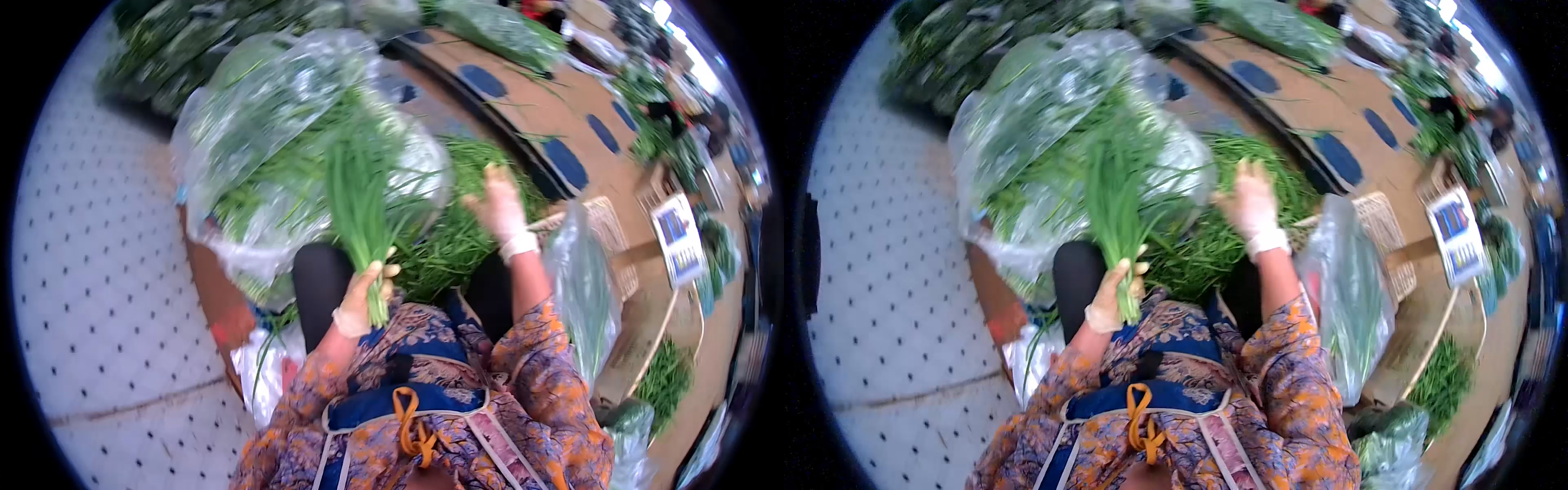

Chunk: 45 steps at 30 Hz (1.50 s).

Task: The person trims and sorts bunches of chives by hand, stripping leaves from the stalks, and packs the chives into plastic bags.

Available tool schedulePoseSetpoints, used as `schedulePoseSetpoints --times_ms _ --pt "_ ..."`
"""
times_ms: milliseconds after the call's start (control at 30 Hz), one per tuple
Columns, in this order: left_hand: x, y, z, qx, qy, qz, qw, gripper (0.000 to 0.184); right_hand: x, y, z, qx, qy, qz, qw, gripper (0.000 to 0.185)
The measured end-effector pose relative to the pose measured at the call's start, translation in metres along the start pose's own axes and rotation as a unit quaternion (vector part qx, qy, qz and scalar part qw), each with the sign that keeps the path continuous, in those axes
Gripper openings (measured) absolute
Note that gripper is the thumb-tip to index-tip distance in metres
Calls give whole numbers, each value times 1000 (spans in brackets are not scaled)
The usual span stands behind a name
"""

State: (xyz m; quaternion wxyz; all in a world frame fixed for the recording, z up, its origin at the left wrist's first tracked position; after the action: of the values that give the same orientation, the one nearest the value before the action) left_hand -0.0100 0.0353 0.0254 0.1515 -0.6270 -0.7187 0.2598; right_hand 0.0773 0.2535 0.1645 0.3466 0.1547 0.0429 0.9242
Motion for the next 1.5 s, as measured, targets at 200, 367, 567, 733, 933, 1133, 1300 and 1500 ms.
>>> schedulePoseSetpoints --times_ms 200,367,567,733,933,1133,1300,1500 --pt "37 5 -22 551 -90 -128 820 37 -70 90 -42 492 170 9 854 88" --pt "41 58 -101 496 160 -19 854 43 -70 27 22 451 3 -4 893 70" --pt "123 91 -129 591 221 -29 776 55 -122 15 133 174 -32 73 982 67" --pt "192 128 -202 352 236 120 898 44 -166 -16 139 318 -17 127 939 68" --pt "179 119 -251 222 375 228 871 41 -172 -83 93 301 12 45 953 59" --pt "179 100 -259 167 409 268 856 49 -229 -242 5 186 150 -317 918 45" --pt "185 101 -272 222 365 246 870 37 -328 -288 25 121 121 -474 864 66" --pt "188 91 -236 567 215 60 793 37 -297 -167 88 107 14 -272 956 51"
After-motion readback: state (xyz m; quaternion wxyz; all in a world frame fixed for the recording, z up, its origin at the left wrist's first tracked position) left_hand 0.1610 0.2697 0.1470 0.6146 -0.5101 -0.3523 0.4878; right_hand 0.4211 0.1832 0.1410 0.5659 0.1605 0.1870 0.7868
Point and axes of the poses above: each hand's wrist, its own x-axis towards the middle knuckle, its own z-axis out of the back of the hand, y = z × x, the point moved 9 cm from there along x, towards the middle knuckle, and after that the axes turned 14 degrees about y, right-handed, at the moved point
